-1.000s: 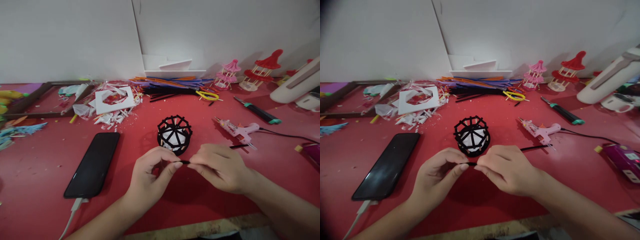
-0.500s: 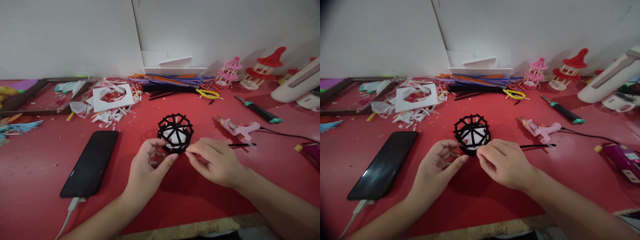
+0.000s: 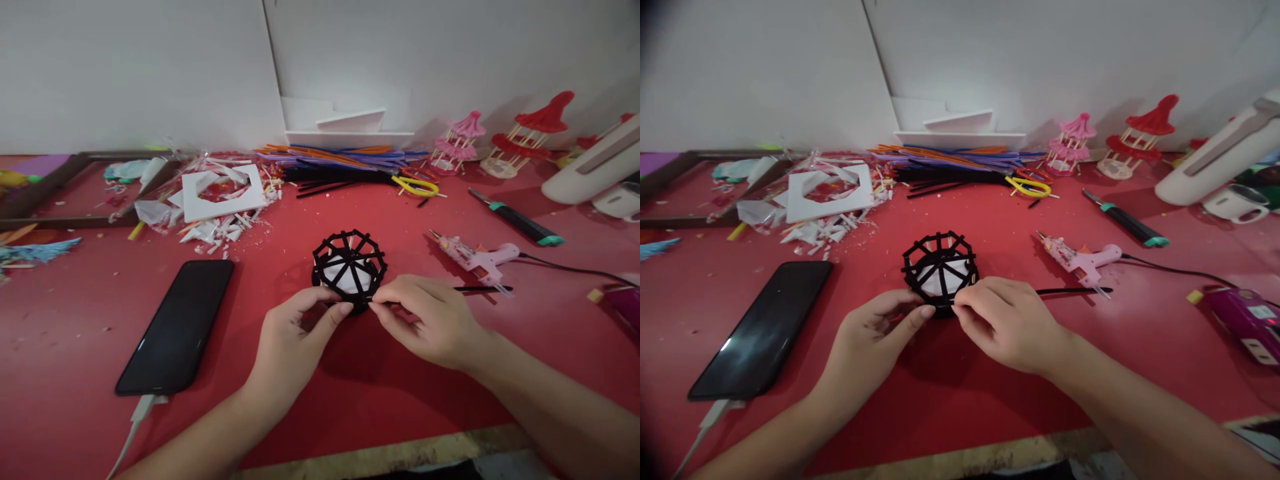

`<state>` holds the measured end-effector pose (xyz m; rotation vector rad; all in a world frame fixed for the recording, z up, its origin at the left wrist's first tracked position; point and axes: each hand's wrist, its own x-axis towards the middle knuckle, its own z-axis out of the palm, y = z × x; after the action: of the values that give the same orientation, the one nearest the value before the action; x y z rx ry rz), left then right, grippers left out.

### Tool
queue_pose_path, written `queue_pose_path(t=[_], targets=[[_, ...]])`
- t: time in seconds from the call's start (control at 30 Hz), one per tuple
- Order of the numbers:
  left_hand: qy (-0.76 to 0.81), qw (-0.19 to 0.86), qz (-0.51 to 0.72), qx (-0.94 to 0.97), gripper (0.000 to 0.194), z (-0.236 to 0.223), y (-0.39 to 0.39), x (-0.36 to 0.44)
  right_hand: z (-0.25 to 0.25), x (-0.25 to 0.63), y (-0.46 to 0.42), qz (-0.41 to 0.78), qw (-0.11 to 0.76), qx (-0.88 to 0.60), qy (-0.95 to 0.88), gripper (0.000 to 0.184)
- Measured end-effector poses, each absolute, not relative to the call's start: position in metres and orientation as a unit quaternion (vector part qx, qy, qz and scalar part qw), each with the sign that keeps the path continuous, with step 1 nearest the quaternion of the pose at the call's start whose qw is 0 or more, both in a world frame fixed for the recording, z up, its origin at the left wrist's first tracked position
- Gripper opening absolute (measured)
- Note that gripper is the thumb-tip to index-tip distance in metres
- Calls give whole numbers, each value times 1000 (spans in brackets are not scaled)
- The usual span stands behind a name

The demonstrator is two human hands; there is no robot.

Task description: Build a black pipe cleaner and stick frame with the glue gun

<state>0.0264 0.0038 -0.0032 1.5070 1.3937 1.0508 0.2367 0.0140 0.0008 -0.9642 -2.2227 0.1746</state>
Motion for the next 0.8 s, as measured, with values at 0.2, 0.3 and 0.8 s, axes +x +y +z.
queue_pose_path(t=[0.2,0.3,0.8], targets=[[546,419,423,589,6,-6,5,26,0,236,12,83,355,-378,-851,5],[551,406,419,597,7,-7,5,26,-1,236,11,87,356,-375,-852,6],[538,410,426,601,6,-4,1,25,1,235,11,110,346,-362,-859,6]])
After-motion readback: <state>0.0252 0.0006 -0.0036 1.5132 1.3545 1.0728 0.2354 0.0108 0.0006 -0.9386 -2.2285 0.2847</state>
